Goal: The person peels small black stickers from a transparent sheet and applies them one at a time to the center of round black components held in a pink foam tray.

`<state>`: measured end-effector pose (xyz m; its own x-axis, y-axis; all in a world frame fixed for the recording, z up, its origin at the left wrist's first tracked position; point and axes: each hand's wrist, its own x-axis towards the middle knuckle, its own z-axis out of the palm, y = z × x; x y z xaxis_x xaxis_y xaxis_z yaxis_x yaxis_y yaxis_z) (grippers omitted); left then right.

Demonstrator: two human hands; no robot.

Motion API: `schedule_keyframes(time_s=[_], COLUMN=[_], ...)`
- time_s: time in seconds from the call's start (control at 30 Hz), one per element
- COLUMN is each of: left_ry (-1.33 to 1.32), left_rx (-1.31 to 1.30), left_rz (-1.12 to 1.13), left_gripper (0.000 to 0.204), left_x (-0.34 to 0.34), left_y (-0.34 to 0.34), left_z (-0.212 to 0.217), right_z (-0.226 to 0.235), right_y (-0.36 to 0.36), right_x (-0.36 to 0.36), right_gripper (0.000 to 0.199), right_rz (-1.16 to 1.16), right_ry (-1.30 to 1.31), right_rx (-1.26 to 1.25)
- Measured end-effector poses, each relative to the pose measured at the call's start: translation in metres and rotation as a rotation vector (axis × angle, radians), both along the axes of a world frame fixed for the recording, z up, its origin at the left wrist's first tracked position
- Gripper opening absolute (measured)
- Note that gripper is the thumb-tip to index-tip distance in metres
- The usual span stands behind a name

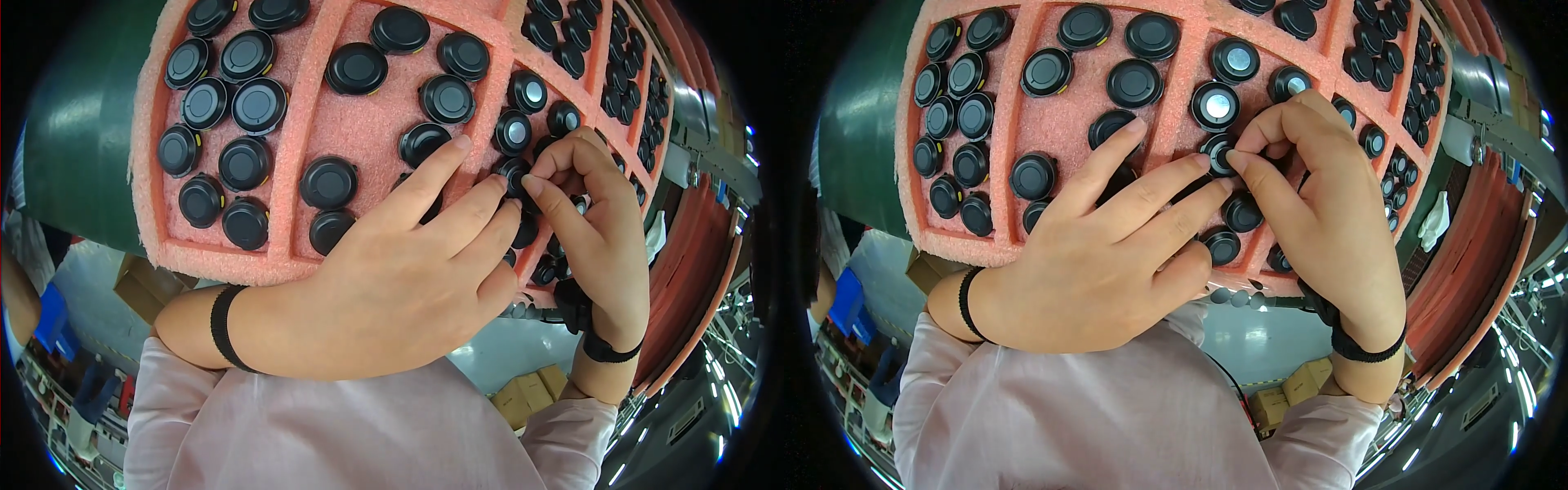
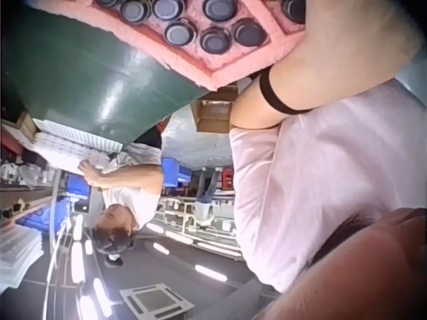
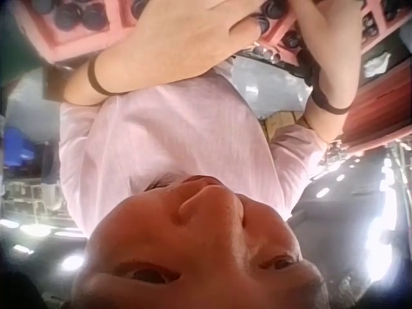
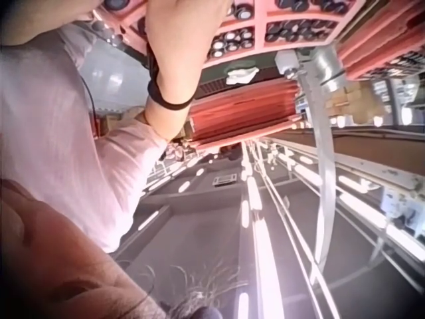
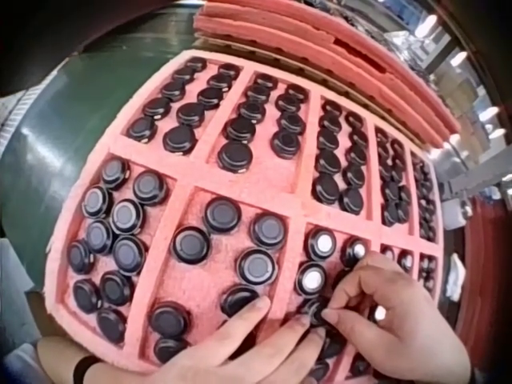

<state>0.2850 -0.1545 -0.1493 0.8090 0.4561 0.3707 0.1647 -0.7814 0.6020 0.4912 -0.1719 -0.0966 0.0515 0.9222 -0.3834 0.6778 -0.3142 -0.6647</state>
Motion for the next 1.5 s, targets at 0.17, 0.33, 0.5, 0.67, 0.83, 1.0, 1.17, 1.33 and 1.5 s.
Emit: schedule_keyframes(time_s=[0.17, 0.33, 0.5, 0.67, 0.83, 1.0, 1.17, 1.33, 1.5], left_ry=[0.009, 0.013, 0.012, 0.013, 0.019, -0.062, -0.086, -0.047, -0.044], left_rx=[0.005, 0.004, 0.009, 0.013, 0.024, 0.036, 0.031, 0.09, 0.099], left_rz=[-0.003, -0.007, -0.007, -0.012, -0.025, 0.023, 0.055, 0.059, 0.044], left_gripper=[0.021, 0.022, 0.022, 0.023, 0.023, 0.021, 0.022, 0.026, 0.025], left_x=[0.001, 0.0, 0.0, 0.0, 0.0, 0.0, -0.004, -0.012, -0.012], left_y=[0.0, 0.0, 0.001, 0.001, 0.002, 0.001, -0.005, -0.006, -0.008], left_z=[0.0, 0.001, 0.001, 0.001, 0.0, -0.002, 0.0, 0.008, 0.013], right_z=[-0.002, -0.003, -0.004, -0.004, -0.003, 0.007, 0.025, 0.033, 0.025], right_y=[0.0, -0.001, -0.001, -0.001, -0.002, -0.02, -0.052, -0.076, -0.093], right_x=[-0.001, -0.001, -0.002, -0.004, -0.003, 0.009, 0.022, 0.012, 0.012], right_gripper=[0.009, 0.009, 0.008, 0.009, 0.011, 0.014, 0.022, 0.028, 0.035], right_rz=[0.013, 0.033, 0.052, -0.011, -0.1, -0.001, 0.182, 0.019, 0.002], right_ry=[-0.033, -0.062, -0.087, -0.057, -0.064, -0.038, 0.137, 0.238, 0.145], right_rx=[0.015, 0.035, 0.058, 0.047, 0.049, 0.227, 0.123, 0.038, 0.075])
